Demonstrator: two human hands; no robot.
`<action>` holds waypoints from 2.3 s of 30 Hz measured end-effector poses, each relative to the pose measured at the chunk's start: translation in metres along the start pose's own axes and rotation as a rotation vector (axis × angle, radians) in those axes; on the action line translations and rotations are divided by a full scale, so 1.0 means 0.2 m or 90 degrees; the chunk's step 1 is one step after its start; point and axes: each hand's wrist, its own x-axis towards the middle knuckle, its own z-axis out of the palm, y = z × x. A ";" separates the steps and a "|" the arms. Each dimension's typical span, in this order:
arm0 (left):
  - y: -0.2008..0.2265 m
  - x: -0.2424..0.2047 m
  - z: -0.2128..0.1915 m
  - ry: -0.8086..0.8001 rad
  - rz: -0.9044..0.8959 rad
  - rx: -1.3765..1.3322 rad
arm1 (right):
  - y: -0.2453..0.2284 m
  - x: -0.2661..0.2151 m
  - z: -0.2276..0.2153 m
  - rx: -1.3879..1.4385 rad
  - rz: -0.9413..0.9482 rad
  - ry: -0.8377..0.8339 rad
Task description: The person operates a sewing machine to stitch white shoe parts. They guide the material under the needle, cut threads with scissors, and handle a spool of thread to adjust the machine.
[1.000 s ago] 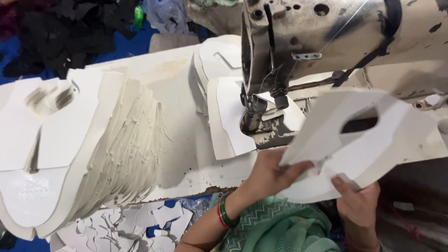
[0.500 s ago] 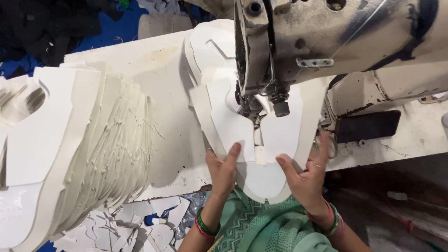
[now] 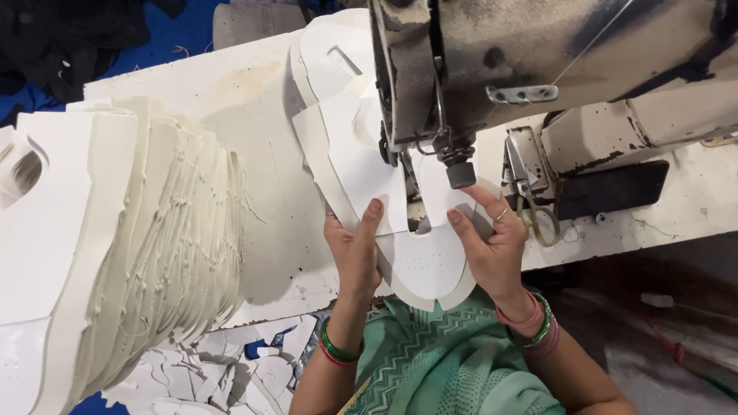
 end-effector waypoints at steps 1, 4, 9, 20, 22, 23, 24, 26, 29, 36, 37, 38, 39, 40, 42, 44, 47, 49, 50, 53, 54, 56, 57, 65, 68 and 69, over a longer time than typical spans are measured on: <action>0.02 0.00 0.02 0.002 0.016 0.016 | 0.01 0.00 0.00 0.012 0.020 0.002; 0.05 -0.02 0.04 0.005 0.047 0.097 | -0.02 0.02 -0.01 0.026 0.025 -0.011; 0.05 -0.02 0.04 0.006 0.060 0.190 | -0.05 0.04 -0.01 0.071 -0.010 -0.041; 0.07 0.07 0.11 0.038 0.117 0.241 | -0.03 0.14 0.01 0.047 -0.016 -0.038; 0.08 0.06 0.14 0.034 0.157 0.253 | -0.02 0.17 0.00 0.045 -0.017 -0.043; 0.08 0.06 0.15 0.032 0.198 0.263 | -0.02 0.18 -0.01 0.043 -0.021 -0.051; 0.07 0.07 0.15 0.031 0.196 0.265 | -0.03 0.19 -0.01 0.044 -0.018 -0.049; 0.05 0.08 0.14 0.041 0.175 0.244 | -0.05 0.20 -0.01 0.040 -0.044 -0.063; 0.04 0.09 0.12 0.048 0.146 0.272 | -0.05 0.21 -0.01 0.048 -0.037 -0.067; -0.03 0.18 -0.02 0.052 0.109 0.255 | 0.01 0.16 -0.08 0.036 -0.040 -0.084; -0.11 0.22 -0.13 0.103 0.127 0.252 | 0.03 0.14 -0.11 0.051 0.041 -0.053; -0.19 0.28 -0.25 0.151 0.145 0.248 | 0.06 0.12 -0.14 0.067 0.119 -0.021; -0.18 0.31 -0.28 0.147 0.147 0.247 | 0.09 0.08 -0.19 0.067 0.118 -0.018; -0.18 0.34 -0.31 0.157 0.104 0.228 | 0.13 0.05 -0.24 -0.008 0.042 0.026; -0.15 0.40 -0.32 0.162 0.063 0.208 | 0.24 -0.04 -0.34 -0.084 -0.036 0.071; -0.11 0.47 -0.29 -0.055 -0.032 0.340 | 0.41 -0.16 -0.43 -0.478 -0.042 0.070; -0.19 0.75 -0.41 -0.096 -0.013 0.271 | 0.52 -0.21 -0.44 -0.701 -0.001 0.001; -0.24 0.96 -0.50 -0.138 0.003 0.204 | 0.55 -0.20 -0.44 -0.689 0.025 -0.007; -0.26 1.07 -0.52 -0.160 0.011 0.171 | 0.57 -0.20 -0.44 -0.673 0.048 -0.018; -0.28 1.52 -0.67 -0.227 0.032 0.072 | 0.55 -0.11 -0.42 -0.637 0.079 -0.026; -0.25 1.56 -0.62 -0.232 0.030 0.071 | 0.58 -0.08 -0.43 -0.639 0.082 -0.022; -0.17 1.65 -0.54 -0.283 0.070 0.076 | 0.64 -0.02 -0.45 -0.633 0.173 -0.074; -0.10 1.57 -0.47 -0.286 0.067 0.076 | 0.70 -0.02 -0.49 -0.633 0.177 -0.072; -0.26 1.68 -0.55 -0.242 -0.054 -0.024 | 0.20 -0.11 -0.55 0.316 0.220 -0.274; -0.27 1.65 -0.51 -0.296 -0.073 -0.044 | 0.17 -0.15 -0.55 0.553 0.263 -0.283; -0.27 1.64 -0.46 -0.297 -0.071 -0.045 | 0.13 -0.12 -0.54 0.552 0.261 -0.283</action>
